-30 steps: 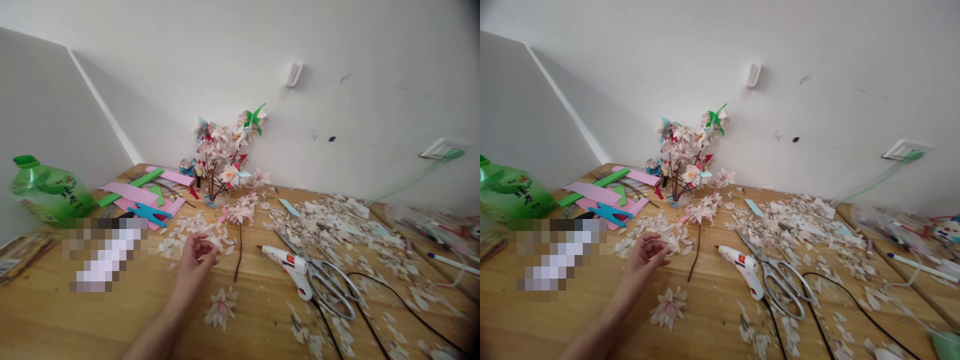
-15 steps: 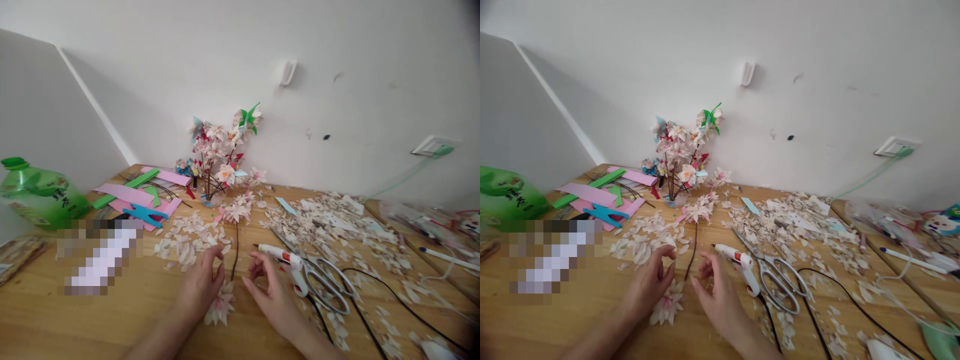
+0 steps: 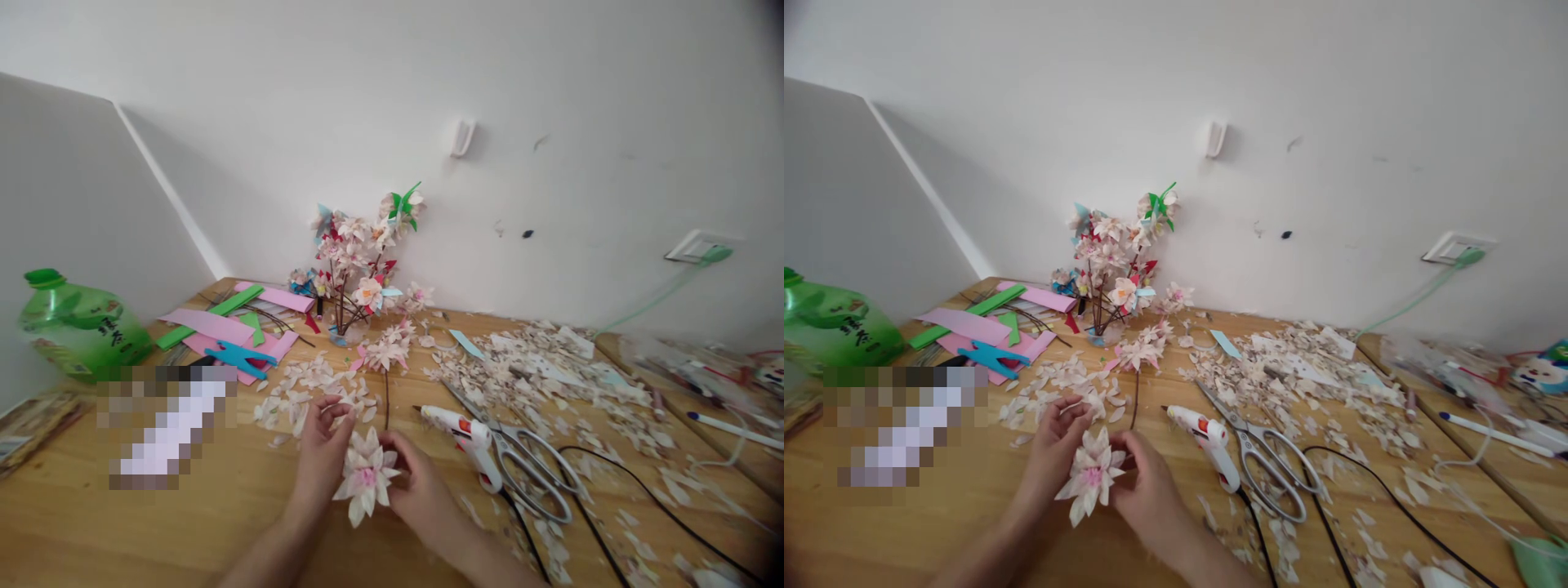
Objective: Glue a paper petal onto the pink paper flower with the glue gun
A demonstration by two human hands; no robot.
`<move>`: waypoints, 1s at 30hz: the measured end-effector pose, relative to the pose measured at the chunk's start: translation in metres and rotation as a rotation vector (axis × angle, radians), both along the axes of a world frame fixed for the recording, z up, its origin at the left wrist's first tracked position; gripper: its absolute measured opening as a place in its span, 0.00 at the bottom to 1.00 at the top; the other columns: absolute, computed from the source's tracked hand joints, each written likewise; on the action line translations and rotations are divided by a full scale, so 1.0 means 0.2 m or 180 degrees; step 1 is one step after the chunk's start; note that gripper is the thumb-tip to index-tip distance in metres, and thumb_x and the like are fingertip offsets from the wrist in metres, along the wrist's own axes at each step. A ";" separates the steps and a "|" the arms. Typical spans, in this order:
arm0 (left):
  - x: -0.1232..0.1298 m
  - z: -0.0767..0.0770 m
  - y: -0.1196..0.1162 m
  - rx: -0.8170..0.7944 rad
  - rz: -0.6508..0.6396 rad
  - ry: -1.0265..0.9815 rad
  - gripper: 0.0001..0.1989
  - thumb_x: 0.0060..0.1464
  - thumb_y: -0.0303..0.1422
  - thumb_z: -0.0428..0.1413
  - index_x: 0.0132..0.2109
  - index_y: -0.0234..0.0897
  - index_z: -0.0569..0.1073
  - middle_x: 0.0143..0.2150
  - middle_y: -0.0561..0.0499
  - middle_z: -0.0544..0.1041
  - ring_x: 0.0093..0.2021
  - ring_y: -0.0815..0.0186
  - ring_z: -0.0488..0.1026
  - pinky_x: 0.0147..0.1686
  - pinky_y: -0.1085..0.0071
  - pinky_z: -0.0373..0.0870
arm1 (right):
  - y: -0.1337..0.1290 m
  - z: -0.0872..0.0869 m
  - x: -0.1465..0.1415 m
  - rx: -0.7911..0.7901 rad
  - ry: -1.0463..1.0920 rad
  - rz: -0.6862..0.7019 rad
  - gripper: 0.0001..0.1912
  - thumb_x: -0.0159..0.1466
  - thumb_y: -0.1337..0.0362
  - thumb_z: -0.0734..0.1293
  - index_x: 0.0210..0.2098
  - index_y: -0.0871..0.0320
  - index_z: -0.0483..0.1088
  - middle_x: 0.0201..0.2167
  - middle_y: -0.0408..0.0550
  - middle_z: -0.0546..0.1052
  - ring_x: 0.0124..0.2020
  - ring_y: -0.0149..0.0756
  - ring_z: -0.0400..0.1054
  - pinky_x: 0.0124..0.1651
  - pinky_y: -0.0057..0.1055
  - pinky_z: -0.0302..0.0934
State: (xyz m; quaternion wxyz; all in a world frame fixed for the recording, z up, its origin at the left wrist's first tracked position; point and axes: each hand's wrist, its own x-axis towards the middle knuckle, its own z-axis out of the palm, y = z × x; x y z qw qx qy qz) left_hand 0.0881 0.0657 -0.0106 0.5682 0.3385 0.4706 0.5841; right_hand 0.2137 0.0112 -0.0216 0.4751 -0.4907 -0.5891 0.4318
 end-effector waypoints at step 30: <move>-0.08 0.00 0.00 -0.0226 -0.1465 0.0317 0.21 0.34 0.34 0.64 0.37 0.38 0.64 0.23 0.56 0.70 0.22 0.70 0.66 0.13 0.76 0.66 | 0.05 0.00 0.24 0.0920 -0.1387 -0.0235 0.11 0.61 0.64 0.62 0.27 0.53 0.76 0.24 0.46 0.77 0.28 0.38 0.71 0.32 0.31 0.64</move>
